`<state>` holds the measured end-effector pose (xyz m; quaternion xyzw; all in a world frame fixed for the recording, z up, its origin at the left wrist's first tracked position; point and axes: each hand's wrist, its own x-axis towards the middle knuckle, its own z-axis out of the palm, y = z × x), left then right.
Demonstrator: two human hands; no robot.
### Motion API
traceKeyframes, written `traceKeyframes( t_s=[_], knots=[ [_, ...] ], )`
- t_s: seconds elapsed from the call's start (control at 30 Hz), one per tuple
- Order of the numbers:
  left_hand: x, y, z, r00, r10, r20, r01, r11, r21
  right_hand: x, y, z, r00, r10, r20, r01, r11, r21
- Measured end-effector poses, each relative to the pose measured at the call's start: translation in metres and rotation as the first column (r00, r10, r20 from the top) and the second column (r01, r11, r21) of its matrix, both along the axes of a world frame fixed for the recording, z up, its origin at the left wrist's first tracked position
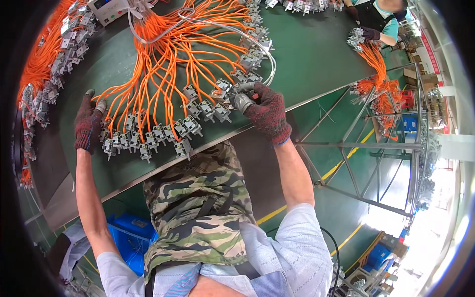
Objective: The person is seen manufacturing wire harnesses at a workstation, including connecting terminal blocks and bundling groups of orange wires.
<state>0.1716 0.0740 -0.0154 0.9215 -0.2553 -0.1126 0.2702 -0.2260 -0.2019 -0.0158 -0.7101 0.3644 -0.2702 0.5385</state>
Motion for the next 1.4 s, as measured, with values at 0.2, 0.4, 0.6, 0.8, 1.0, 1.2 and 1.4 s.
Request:
traceKeyframes(
  t_s=[0.2, 0.4, 0.6, 0.8, 1.0, 1.2, 1.4],
  knots=[
    [0.005, 0.001, -0.004, 0.998, -0.03, 0.054, 0.028, 0.999, 0.032, -0.002, -0.012, 0.014, 0.955, 0.282, -0.091, -0.295, 0.869, -0.397],
    [0.002, 0.0, 0.0, 0.998, -0.029, 0.051, 0.027, 0.998, 0.057, -0.001, -0.001, 0.031, 0.967, 0.238, -0.086, -0.253, 0.894, -0.37],
    [0.001, 0.0, 0.004, 0.995, -0.066, 0.076, 0.06, 0.995, 0.08, 0.016, 0.019, 0.008, 0.989, -0.015, 0.145, 0.008, 0.999, 0.051],
    [0.003, 0.003, 0.0, 0.991, -0.081, 0.104, 0.073, 0.995, 0.073, 0.028, 0.026, 0.004, 1.0, 0.013, 0.001, -0.013, 0.997, -0.079],
    [0.004, 0.002, -0.001, 0.991, -0.082, 0.106, 0.074, 0.994, 0.08, 0.029, 0.024, 0.013, 0.99, 0.03, -0.137, -0.046, 0.993, -0.111],
    [0.002, 0.0, 0.005, 0.996, -0.054, 0.064, 0.048, 0.994, 0.094, 0.051, 0.027, 0.015, 0.974, 0.038, 0.225, 0.01, 0.978, -0.208],
    [0.003, 0.001, 0.002, 0.995, -0.056, 0.085, 0.048, 0.994, 0.098, 0.063, 0.024, 0.002, 0.992, 0.084, 0.091, -0.049, 0.942, -0.333]
  ],
)
